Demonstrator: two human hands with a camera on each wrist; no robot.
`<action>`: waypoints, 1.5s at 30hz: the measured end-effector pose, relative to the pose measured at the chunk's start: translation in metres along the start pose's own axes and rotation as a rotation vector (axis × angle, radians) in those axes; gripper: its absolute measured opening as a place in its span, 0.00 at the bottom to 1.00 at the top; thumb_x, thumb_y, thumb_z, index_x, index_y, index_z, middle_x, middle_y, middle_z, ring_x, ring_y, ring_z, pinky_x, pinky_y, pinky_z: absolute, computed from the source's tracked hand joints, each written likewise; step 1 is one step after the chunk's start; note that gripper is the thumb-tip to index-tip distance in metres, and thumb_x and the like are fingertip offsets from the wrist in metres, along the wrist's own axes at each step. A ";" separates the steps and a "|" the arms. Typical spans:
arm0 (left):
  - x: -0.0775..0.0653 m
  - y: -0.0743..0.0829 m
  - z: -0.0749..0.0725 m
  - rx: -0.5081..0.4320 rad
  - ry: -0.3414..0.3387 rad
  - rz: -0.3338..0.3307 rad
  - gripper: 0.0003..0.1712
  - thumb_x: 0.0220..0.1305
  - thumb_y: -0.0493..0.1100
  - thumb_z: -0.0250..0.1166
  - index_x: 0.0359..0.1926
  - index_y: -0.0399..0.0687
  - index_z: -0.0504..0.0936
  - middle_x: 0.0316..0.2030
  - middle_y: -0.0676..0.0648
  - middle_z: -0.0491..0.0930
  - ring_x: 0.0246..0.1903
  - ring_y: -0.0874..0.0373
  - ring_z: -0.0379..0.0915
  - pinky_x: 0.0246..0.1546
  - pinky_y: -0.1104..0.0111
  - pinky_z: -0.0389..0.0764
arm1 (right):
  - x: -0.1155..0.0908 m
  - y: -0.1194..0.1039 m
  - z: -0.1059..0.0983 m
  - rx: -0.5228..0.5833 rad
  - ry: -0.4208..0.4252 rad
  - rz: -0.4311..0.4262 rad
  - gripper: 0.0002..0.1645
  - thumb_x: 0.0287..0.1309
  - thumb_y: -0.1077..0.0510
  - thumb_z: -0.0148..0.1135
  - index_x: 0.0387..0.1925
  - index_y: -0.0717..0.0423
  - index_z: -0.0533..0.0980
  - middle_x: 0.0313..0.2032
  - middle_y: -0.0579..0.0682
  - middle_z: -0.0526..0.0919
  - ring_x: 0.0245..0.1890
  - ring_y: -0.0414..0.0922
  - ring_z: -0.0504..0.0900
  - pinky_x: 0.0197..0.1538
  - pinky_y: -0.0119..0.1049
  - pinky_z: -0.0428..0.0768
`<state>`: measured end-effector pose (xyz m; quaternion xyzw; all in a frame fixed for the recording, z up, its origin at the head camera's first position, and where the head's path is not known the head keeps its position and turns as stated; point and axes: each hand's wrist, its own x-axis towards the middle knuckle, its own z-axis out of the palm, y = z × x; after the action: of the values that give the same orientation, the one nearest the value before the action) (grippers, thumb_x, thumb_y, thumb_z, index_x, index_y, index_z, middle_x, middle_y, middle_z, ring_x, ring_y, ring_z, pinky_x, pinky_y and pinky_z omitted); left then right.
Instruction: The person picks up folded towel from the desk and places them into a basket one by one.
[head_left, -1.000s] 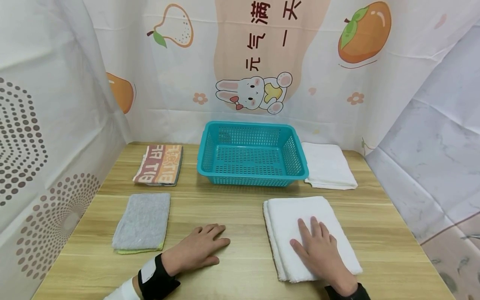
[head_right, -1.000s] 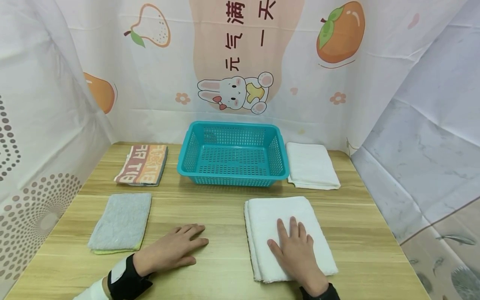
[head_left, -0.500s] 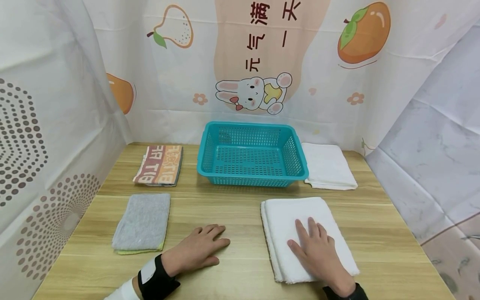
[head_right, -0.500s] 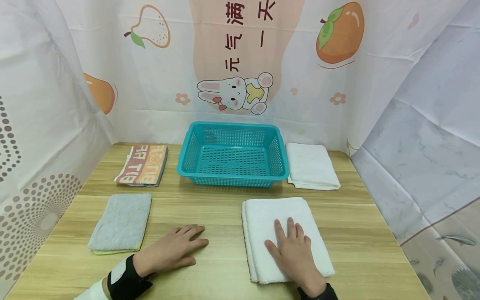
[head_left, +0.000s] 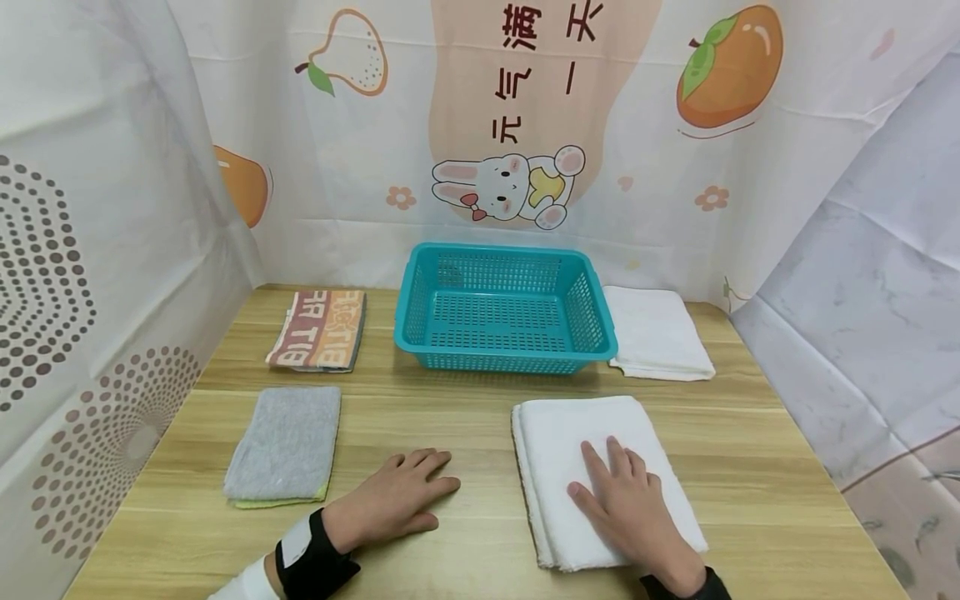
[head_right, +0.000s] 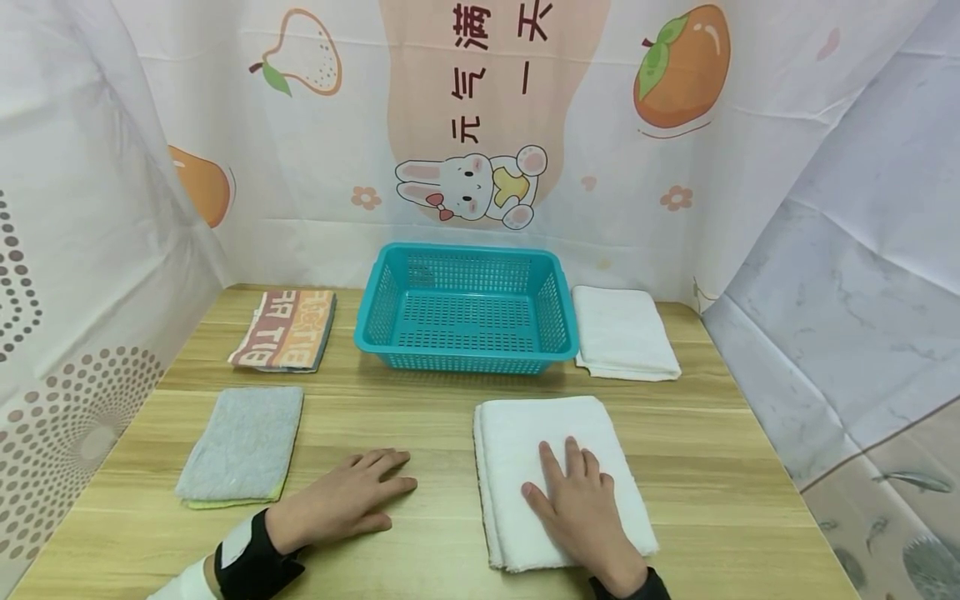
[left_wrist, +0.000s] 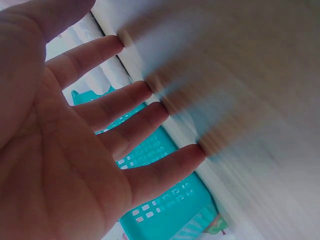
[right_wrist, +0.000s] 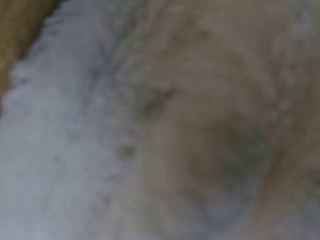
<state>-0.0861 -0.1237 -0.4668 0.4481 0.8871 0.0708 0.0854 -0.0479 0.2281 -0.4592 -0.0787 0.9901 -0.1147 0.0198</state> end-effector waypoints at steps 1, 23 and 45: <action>0.000 0.000 0.000 0.000 0.000 0.000 0.29 0.68 0.54 0.64 0.67 0.59 0.70 0.69 0.40 0.65 0.67 0.44 0.63 0.54 0.46 0.74 | 0.000 -0.001 0.000 0.003 0.005 -0.004 0.38 0.70 0.35 0.51 0.69 0.57 0.68 0.68 0.72 0.63 0.63 0.71 0.65 0.53 0.72 0.66; 0.000 0.001 -0.001 -0.009 0.011 0.004 0.28 0.68 0.53 0.64 0.67 0.59 0.71 0.68 0.40 0.66 0.67 0.44 0.63 0.53 0.45 0.74 | -0.003 -0.008 0.003 0.048 0.051 -0.064 0.34 0.69 0.40 0.56 0.67 0.54 0.72 0.67 0.69 0.66 0.62 0.67 0.67 0.52 0.66 0.68; 0.001 0.000 0.000 -0.005 0.019 0.011 0.28 0.69 0.54 0.63 0.67 0.57 0.71 0.68 0.39 0.66 0.67 0.44 0.64 0.54 0.46 0.74 | -0.006 -0.015 -0.002 0.173 0.015 -0.071 0.27 0.71 0.59 0.50 0.69 0.55 0.69 0.70 0.67 0.63 0.65 0.67 0.63 0.55 0.66 0.66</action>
<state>-0.0863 -0.1226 -0.4671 0.4521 0.8852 0.0777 0.0779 -0.0396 0.2146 -0.4536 -0.1110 0.9732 -0.2010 0.0151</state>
